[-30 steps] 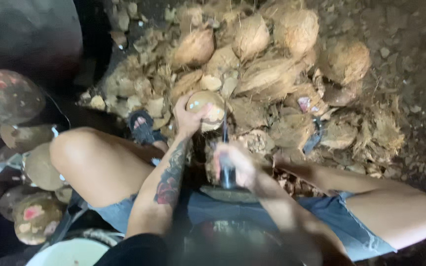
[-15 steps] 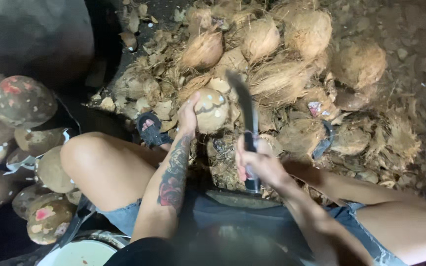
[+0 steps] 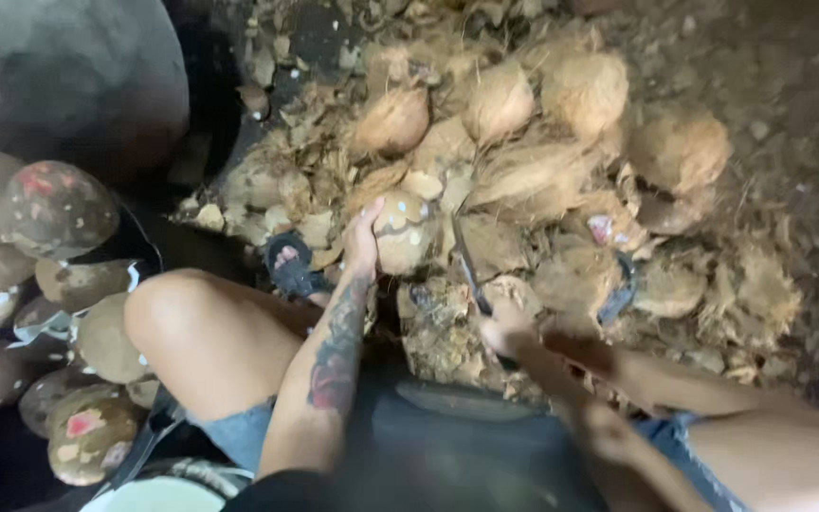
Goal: The person husks coconuts by hand using a curved blade, then strikes the shell to drain the water into a bucket and places the shells into a container.
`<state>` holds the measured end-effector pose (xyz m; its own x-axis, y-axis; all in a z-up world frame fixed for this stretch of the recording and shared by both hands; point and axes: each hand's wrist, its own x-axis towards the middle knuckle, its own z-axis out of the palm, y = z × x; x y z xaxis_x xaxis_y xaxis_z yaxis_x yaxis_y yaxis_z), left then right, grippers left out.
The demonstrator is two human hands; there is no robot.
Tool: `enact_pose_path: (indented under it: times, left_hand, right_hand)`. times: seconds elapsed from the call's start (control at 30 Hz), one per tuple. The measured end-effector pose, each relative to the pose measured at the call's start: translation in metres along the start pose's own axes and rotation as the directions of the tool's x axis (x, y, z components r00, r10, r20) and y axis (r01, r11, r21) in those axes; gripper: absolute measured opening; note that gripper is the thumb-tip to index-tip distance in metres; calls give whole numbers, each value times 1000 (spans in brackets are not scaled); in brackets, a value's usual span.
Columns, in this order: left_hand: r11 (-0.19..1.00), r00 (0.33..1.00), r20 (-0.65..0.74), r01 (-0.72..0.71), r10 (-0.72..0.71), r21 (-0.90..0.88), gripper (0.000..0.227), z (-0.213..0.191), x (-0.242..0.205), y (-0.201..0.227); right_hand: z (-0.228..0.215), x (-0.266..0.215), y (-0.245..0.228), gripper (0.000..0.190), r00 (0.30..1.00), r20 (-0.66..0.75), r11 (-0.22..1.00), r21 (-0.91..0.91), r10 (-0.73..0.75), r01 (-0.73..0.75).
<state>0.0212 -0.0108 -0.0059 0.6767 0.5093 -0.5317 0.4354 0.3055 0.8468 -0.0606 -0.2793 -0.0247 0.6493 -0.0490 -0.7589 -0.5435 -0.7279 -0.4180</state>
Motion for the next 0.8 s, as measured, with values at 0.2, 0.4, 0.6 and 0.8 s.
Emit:
enact_pose_path:
  times: [0.2,0.4,0.6,0.8]
  left_hand:
    - [987,997,-70,25,-14,157,70,-7,0,-2]
    - [993,996,-93,17,-7,114,72,-16,7,-13]
    - [995,994,-94,55,-62,-77,67,-8,-18,13]
    - [995,995,-30,89,-90,-47,65,-11,-40,33]
  right_hand:
    - [-77,-148,-105,16,474,-281,326,443,-834,835]
    - [-26,-66,-55,18,553,-143,523,201,-821,828]
    - [7,-41,-35,34,978,94,982,-17,-185,187]
    - [-51,-108,-87,17,795,-214,634,502,-568,588]
